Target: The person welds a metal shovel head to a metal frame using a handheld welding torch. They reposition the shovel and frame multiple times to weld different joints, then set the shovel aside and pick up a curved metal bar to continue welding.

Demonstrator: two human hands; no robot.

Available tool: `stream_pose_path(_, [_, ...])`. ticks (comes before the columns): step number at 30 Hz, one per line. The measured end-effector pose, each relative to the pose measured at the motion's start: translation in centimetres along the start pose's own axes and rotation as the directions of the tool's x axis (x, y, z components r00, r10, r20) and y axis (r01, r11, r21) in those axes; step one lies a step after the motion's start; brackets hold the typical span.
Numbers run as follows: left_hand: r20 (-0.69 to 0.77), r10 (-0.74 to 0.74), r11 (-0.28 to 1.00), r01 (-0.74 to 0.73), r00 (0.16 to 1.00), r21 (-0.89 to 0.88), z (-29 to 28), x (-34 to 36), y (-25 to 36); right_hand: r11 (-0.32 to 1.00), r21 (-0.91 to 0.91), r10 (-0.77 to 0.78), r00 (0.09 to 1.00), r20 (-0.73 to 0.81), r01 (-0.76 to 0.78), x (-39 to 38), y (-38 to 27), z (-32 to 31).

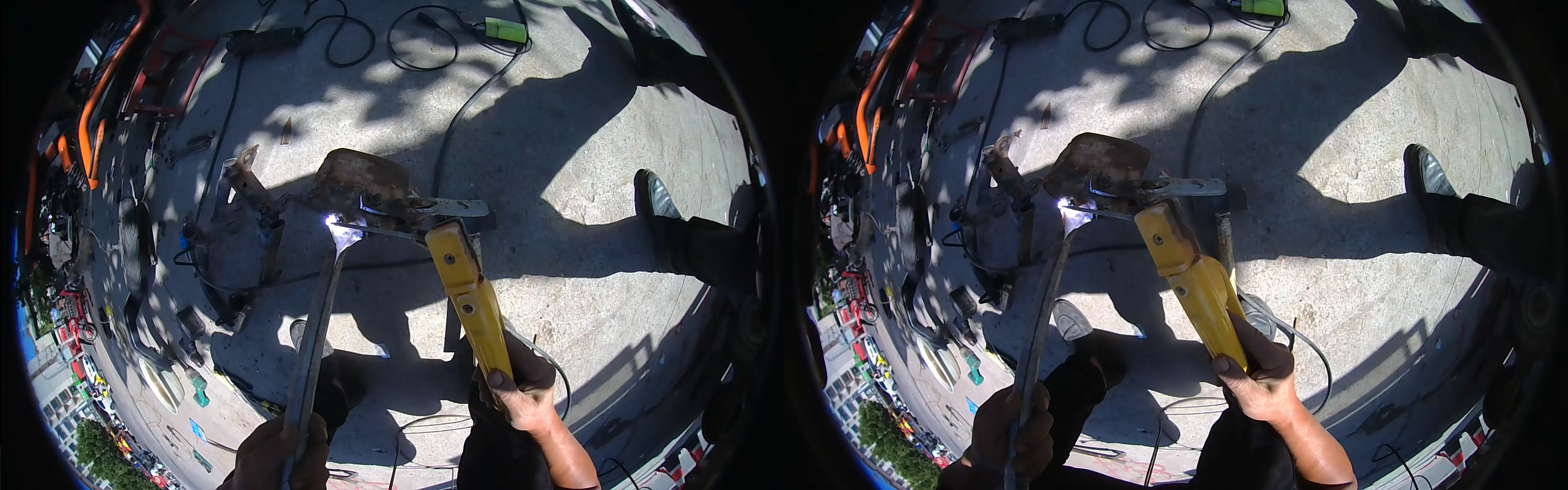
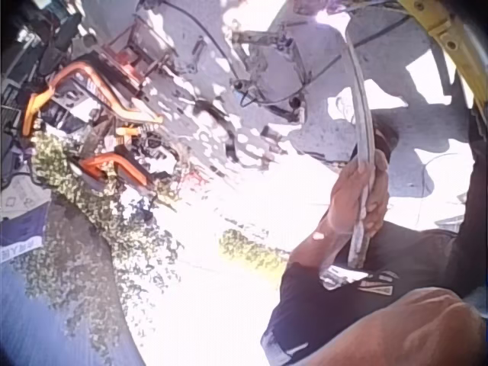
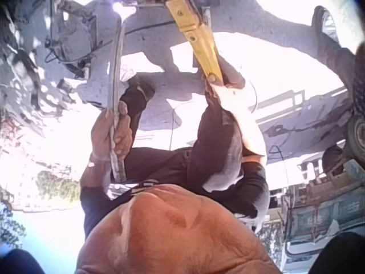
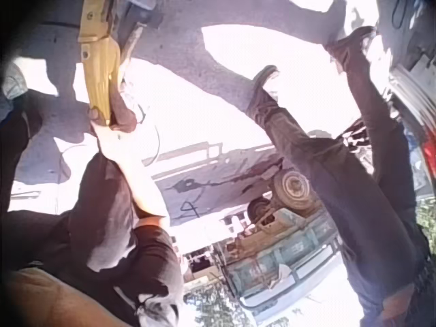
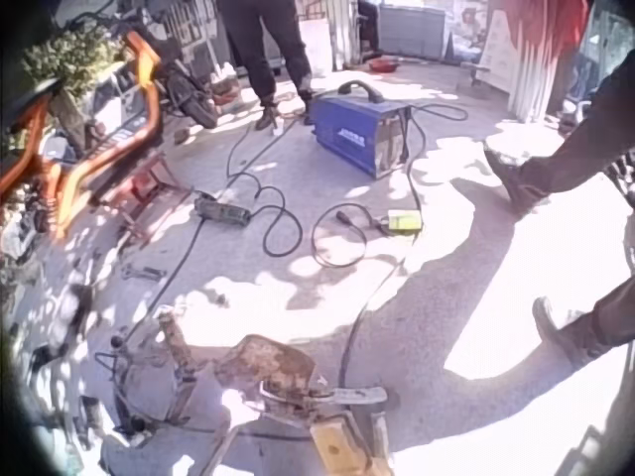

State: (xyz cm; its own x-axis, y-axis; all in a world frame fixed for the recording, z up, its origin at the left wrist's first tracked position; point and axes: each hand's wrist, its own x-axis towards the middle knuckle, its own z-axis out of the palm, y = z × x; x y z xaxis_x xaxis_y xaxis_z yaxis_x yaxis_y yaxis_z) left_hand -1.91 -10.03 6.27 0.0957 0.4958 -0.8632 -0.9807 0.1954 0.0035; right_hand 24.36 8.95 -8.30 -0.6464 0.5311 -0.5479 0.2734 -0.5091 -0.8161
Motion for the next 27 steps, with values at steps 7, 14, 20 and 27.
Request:
stream_pose_path(7, [-0.016,0.001,0.999,-0.001,1.000,0.049,0.5,0.0,0.1,0.997,-0.049,-0.058,0.998,-0.024,0.057,-0.1,0.9,0.1])
stream_pose_path(14, [-0.078,0.028,0.993,-0.018,0.997,0.121,1.1,-0.1,0.2,0.995,-0.039,-0.095,0.994,-0.052,0.093,-0.1,0.9,-0.1])
stream_pose_path(20, [-0.054,0.005,0.999,-0.003,0.999,0.037,0.4,-0.1,0.2,0.995,0.008,-0.096,0.990,-0.103,0.097,-0.2,0.4,-0.2])
stream_pose_path(27, [-0.072,0.007,0.998,-0.003,0.997,0.059,0.4,-0.2,0.2,0.998,0.029,-0.059,0.995,-0.077,0.061,0.0,0.4,-0.1])
